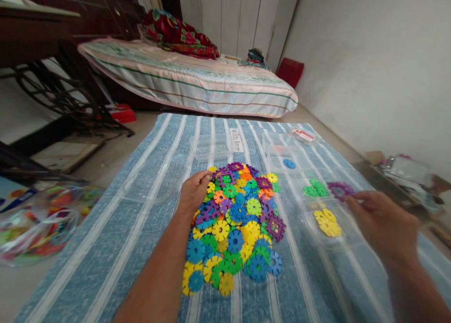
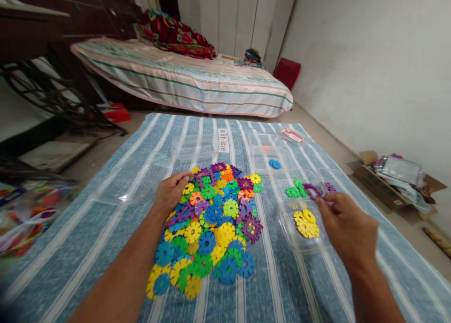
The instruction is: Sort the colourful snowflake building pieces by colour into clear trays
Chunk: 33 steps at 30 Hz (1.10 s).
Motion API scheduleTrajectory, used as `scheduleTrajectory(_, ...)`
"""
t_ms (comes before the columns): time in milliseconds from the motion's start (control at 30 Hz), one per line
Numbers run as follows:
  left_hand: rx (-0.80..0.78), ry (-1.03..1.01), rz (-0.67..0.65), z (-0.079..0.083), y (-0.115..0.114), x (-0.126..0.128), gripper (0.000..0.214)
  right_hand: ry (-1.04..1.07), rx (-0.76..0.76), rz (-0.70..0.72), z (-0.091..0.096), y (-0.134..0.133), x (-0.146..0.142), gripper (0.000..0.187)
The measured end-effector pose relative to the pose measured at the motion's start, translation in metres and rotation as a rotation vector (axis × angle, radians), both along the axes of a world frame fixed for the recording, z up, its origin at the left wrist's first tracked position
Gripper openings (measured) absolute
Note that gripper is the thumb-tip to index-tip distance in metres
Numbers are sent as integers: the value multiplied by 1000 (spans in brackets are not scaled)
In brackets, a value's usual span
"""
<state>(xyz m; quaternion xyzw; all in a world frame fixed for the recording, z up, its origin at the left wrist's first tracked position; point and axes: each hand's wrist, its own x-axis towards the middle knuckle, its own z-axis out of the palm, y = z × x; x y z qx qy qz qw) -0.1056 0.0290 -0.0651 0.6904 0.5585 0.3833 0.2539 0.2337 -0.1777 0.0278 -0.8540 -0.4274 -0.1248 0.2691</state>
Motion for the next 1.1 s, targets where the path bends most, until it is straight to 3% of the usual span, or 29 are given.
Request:
scheduleTrajectory(100,-23,-79,19,-1,0,0,37,-132,-167,-220,5,3,50,41)
scheduleTrajectory(200,-10,-121,25,-1,0,0,36,-88,-183,-174,-5,5,52,44)
scheduleTrajectory(267,10,-123,25,-1,0,-1,35,4,-99,-18,-17,7,27,43)
scheduleTrajectory(367,32,-123,56,0,-1,-2,35,176,-42,339,-35,9,-29,36)
scheduleTrajectory(533,41,-143,91,1,-1,-2,35,247,-277,654,-45,18,-100,29)
scheduleTrajectory(600,20,-145,92,0,-1,-2,35,164,-412,645,-44,22,-112,28)
scheduleTrajectory(700,-13,-133,88,0,-1,-1,35,-11,-611,484,-42,26,-119,30)
scheduleTrajectory(800,-7,-71,78,0,-1,-1,34,-39,-748,418,-42,28,-120,27)
scheduleTrajectory(933,23,13,63,2,-1,0,32,13,-763,409,-45,26,-118,25)
scheduleTrajectory(1100,26,40,52,3,-1,1,33,141,-624,415,-45,20,-113,13)
